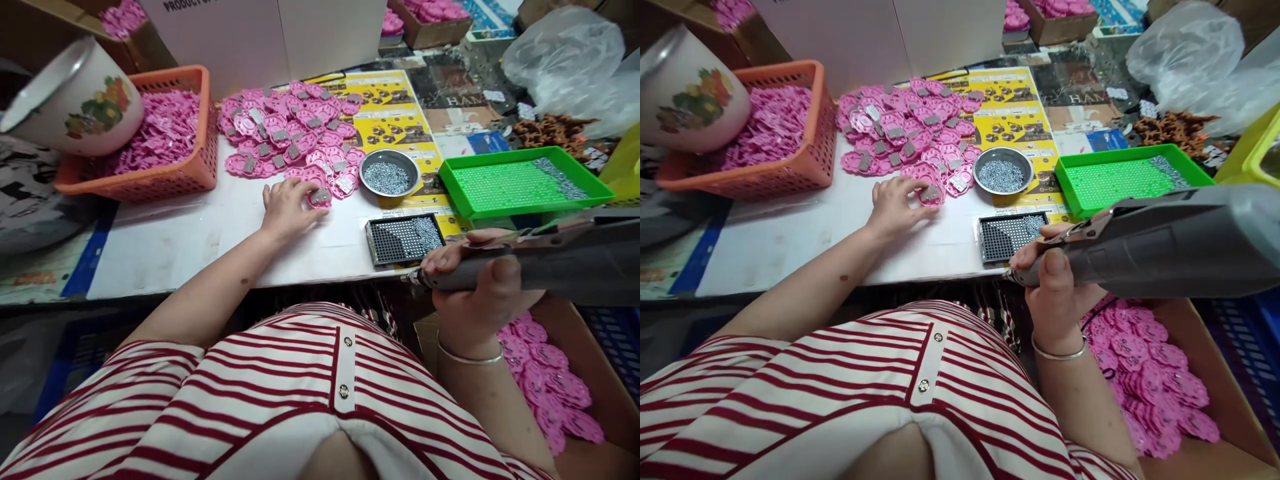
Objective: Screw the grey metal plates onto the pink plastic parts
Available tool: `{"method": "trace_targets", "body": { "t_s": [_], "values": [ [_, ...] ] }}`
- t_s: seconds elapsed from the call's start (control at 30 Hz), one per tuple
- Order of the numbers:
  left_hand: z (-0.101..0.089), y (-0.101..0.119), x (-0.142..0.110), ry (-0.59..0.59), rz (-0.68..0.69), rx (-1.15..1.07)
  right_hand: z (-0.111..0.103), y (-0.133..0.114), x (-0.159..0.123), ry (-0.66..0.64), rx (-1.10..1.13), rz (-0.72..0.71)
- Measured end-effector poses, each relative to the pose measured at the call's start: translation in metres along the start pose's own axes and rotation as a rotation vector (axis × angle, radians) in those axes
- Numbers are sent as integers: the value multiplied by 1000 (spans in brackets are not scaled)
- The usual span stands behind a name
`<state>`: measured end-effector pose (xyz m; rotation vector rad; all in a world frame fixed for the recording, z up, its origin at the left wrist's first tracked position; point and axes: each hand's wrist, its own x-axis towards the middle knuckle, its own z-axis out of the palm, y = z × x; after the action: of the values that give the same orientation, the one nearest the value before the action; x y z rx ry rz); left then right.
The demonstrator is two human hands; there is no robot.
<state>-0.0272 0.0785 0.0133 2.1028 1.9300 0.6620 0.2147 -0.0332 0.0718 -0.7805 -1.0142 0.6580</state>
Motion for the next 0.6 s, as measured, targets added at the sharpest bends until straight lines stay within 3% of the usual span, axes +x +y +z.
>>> {"method": "trace_targets", "body": {
  "t_s": [0.17,0.3,0.43,0.6],
  "values": [
    [8,4,26,-72,-64,31,-4,-4,0,34,-43,68],
    [20,7,30,-149,1,77,-10,-7,3,56,-51,127],
    [31,8,43,-140,72,144,-18,-10,5,74,-74,176],
    [36,6,77,-59,62,214,-30,-15,5,125,-103,271]
  ]
}}
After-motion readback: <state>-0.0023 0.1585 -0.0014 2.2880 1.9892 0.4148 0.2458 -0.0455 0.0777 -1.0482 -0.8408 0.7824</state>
